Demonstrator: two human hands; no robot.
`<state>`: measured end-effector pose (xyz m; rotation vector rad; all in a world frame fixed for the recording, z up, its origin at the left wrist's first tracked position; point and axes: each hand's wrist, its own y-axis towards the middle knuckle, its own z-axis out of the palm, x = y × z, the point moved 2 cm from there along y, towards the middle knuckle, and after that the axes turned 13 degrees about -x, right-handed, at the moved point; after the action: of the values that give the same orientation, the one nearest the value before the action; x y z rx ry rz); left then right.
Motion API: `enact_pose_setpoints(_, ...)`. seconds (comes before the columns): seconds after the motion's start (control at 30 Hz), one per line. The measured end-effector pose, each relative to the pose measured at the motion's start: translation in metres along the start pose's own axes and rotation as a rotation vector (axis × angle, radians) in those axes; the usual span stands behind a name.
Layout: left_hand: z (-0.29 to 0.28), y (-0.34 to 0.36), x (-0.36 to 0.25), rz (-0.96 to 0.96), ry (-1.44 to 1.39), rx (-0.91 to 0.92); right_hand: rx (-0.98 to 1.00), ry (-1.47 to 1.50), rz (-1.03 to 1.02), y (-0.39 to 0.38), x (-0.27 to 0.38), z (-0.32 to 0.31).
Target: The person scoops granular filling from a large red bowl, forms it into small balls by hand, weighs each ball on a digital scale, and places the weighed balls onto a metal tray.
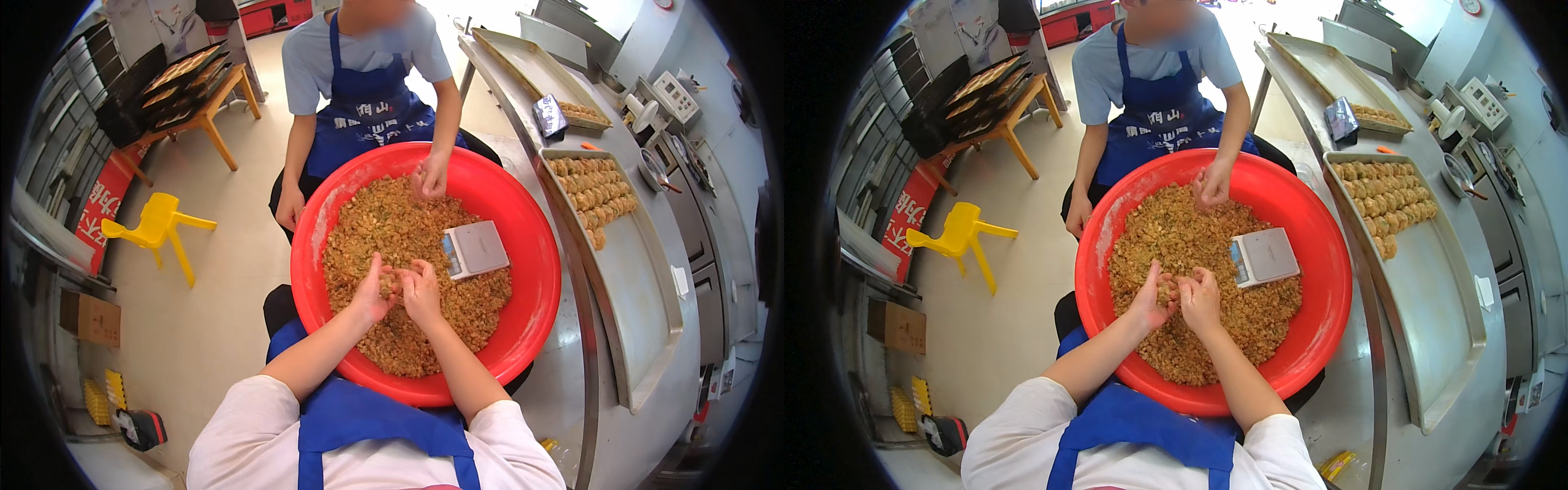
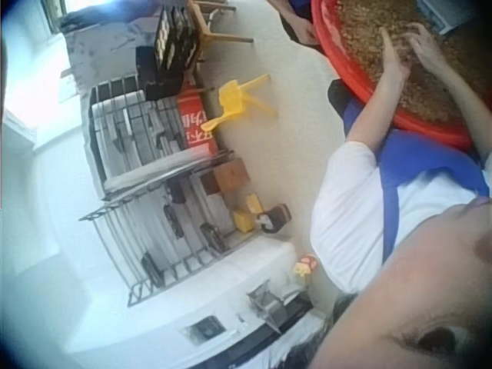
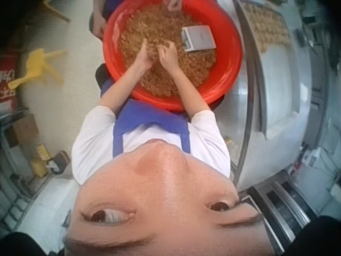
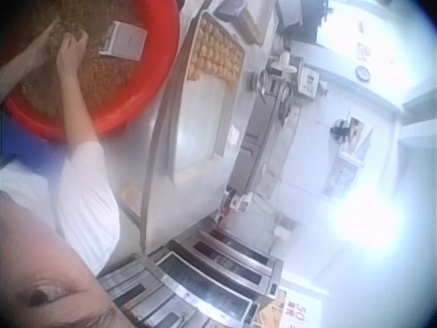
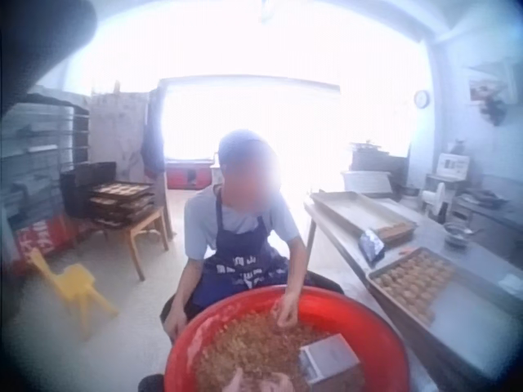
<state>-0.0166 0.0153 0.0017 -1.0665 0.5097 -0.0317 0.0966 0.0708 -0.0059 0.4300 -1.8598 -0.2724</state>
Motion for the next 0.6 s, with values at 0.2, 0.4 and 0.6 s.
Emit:
enact_pose_setpoints(0.2,0.006,-0.023,0.008,-0.258,0.052,0.548,0.139,-0.107,-0.183,0.0,0.012,0.0)
enact_pose_setpoints(0.4,0.003,-0.008,0.008,-0.1,0.054,0.487,0.052,-0.008,-0.176,0.008,0.03,0.004)
enact_pose_setpoints(0.6,-0.011,0.022,-0.002,-0.052,-0.242,0.135,0.066,-0.147,-0.438,-0.004,0.042,0.005)
